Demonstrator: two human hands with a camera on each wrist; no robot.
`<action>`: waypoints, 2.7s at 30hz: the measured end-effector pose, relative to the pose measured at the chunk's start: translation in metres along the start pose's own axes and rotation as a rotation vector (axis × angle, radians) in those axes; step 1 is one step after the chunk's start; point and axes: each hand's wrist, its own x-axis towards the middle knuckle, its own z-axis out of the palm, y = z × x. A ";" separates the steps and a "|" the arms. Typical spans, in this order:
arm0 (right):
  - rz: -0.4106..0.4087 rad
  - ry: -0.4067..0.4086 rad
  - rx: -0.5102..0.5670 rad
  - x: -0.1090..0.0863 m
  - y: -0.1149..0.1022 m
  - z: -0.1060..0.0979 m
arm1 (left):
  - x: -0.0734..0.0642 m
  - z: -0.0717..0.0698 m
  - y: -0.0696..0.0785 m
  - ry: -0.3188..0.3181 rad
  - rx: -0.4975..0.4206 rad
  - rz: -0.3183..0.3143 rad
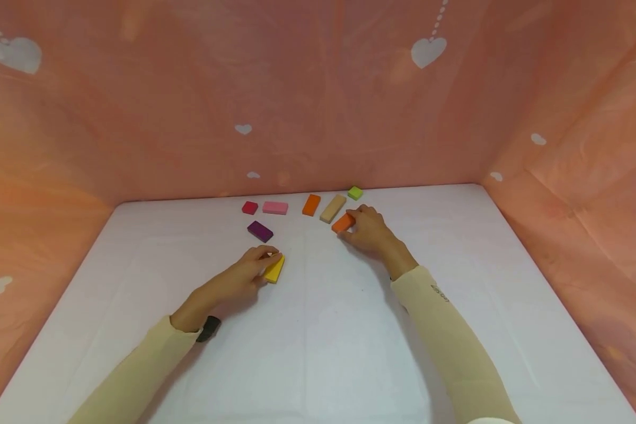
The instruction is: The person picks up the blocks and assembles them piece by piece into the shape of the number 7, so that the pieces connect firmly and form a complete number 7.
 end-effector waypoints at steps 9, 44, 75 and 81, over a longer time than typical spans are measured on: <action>-0.012 0.013 -0.027 -0.002 0.000 0.000 | -0.020 0.005 0.004 0.039 -0.044 0.031; -0.006 0.010 -0.003 -0.002 -0.003 0.000 | -0.029 0.011 0.017 -0.023 -0.024 0.035; -0.082 0.091 0.143 -0.015 -0.013 0.010 | -0.029 0.013 0.016 0.009 0.021 -0.014; -0.152 0.091 0.074 -0.018 -0.029 0.021 | -0.027 0.014 0.016 0.008 0.011 -0.048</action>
